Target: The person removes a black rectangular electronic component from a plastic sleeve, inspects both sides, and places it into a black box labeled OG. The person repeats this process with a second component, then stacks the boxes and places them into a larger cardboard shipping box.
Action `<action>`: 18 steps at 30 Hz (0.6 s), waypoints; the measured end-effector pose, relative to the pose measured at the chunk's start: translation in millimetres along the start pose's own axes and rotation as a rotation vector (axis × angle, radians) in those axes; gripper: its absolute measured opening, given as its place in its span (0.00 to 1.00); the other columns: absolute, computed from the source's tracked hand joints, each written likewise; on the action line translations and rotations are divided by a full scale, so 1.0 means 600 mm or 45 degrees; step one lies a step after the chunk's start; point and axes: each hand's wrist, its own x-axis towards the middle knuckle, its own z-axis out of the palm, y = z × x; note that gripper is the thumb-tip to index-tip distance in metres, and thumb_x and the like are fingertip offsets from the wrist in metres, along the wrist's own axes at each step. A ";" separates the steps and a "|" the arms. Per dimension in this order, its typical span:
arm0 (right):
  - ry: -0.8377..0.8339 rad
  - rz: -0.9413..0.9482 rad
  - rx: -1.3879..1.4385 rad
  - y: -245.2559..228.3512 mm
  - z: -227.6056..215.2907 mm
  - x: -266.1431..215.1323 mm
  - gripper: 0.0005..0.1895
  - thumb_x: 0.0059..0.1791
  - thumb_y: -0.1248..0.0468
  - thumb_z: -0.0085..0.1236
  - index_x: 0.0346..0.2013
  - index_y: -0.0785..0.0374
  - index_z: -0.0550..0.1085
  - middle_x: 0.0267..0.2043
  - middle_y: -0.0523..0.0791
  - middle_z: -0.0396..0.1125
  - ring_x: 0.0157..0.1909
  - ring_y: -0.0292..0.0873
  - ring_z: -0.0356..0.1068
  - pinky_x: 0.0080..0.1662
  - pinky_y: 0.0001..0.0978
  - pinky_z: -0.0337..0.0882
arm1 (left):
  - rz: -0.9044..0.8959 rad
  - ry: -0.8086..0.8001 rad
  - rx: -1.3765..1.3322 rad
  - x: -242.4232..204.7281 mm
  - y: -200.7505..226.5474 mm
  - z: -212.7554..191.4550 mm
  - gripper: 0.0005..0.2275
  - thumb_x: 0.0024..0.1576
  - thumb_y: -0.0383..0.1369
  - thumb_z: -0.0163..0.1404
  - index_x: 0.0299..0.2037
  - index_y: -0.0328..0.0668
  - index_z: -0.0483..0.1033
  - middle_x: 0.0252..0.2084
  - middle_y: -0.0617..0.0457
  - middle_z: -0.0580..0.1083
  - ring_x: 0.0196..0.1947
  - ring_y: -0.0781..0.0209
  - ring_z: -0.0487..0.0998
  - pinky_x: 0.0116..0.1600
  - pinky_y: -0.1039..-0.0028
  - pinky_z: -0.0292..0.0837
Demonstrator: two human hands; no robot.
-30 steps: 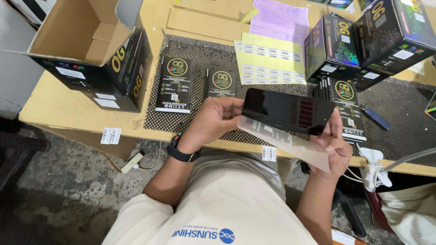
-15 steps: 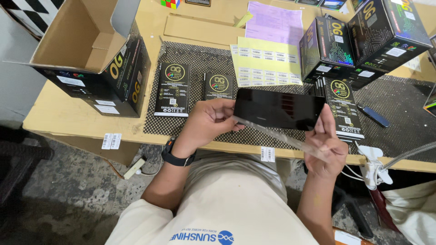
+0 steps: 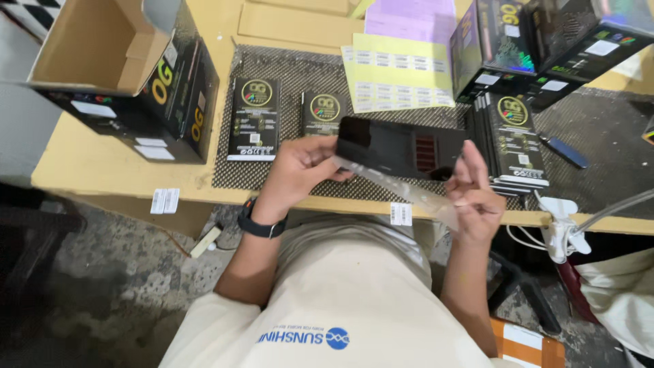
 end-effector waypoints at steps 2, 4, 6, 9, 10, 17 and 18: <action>0.023 0.021 -0.057 0.007 0.003 -0.001 0.05 0.48 0.66 0.62 0.31 0.64 0.76 0.78 0.66 0.44 0.74 0.53 0.60 0.66 0.35 0.70 | -0.025 0.020 0.003 0.003 -0.017 -0.011 0.13 0.57 0.16 0.53 0.53 0.25 0.76 0.42 0.33 0.80 0.37 0.49 0.84 0.42 0.60 0.87; 0.047 0.055 -0.103 0.021 0.000 -0.001 0.03 0.47 0.66 0.63 0.31 0.62 0.77 0.77 0.65 0.46 0.73 0.54 0.61 0.66 0.35 0.70 | -0.057 0.056 0.009 0.002 -0.030 -0.018 0.13 0.57 0.17 0.53 0.52 0.26 0.77 0.43 0.34 0.80 0.37 0.49 0.84 0.42 0.61 0.87; 0.009 0.015 -0.074 0.042 -0.007 -0.006 0.03 0.46 0.68 0.63 0.32 0.64 0.77 0.75 0.69 0.48 0.73 0.64 0.59 0.65 0.44 0.70 | -0.076 0.145 0.039 -0.003 -0.038 -0.022 0.14 0.56 0.14 0.49 0.52 0.24 0.77 0.40 0.35 0.81 0.35 0.51 0.84 0.41 0.65 0.87; 0.011 0.005 -0.072 0.042 0.016 0.003 0.03 0.46 0.68 0.63 0.31 0.66 0.77 0.74 0.69 0.49 0.72 0.64 0.61 0.64 0.40 0.71 | -0.079 0.172 0.104 -0.005 -0.051 -0.029 0.13 0.55 0.14 0.48 0.50 0.23 0.78 0.39 0.33 0.81 0.33 0.50 0.84 0.40 0.65 0.87; 0.014 0.006 -0.072 0.045 0.012 -0.004 0.03 0.46 0.68 0.63 0.31 0.66 0.77 0.74 0.69 0.49 0.72 0.64 0.61 0.64 0.40 0.71 | -0.082 0.171 0.105 -0.008 -0.056 -0.032 0.13 0.55 0.14 0.48 0.50 0.23 0.78 0.39 0.33 0.81 0.33 0.50 0.84 0.40 0.65 0.87; 0.037 0.050 -0.158 0.044 0.010 -0.010 0.04 0.45 0.70 0.64 0.30 0.69 0.77 0.73 0.70 0.52 0.71 0.66 0.61 0.64 0.42 0.71 | -0.060 0.243 0.139 -0.012 -0.072 -0.039 0.13 0.55 0.14 0.48 0.49 0.22 0.79 0.36 0.34 0.81 0.32 0.51 0.84 0.39 0.63 0.87; 0.047 0.071 -0.166 0.042 0.011 -0.011 0.04 0.45 0.70 0.64 0.29 0.69 0.77 0.73 0.69 0.52 0.71 0.67 0.62 0.64 0.42 0.71 | -0.047 0.252 0.142 -0.012 -0.069 -0.035 0.12 0.55 0.14 0.48 0.48 0.21 0.79 0.36 0.34 0.81 0.32 0.52 0.84 0.39 0.63 0.87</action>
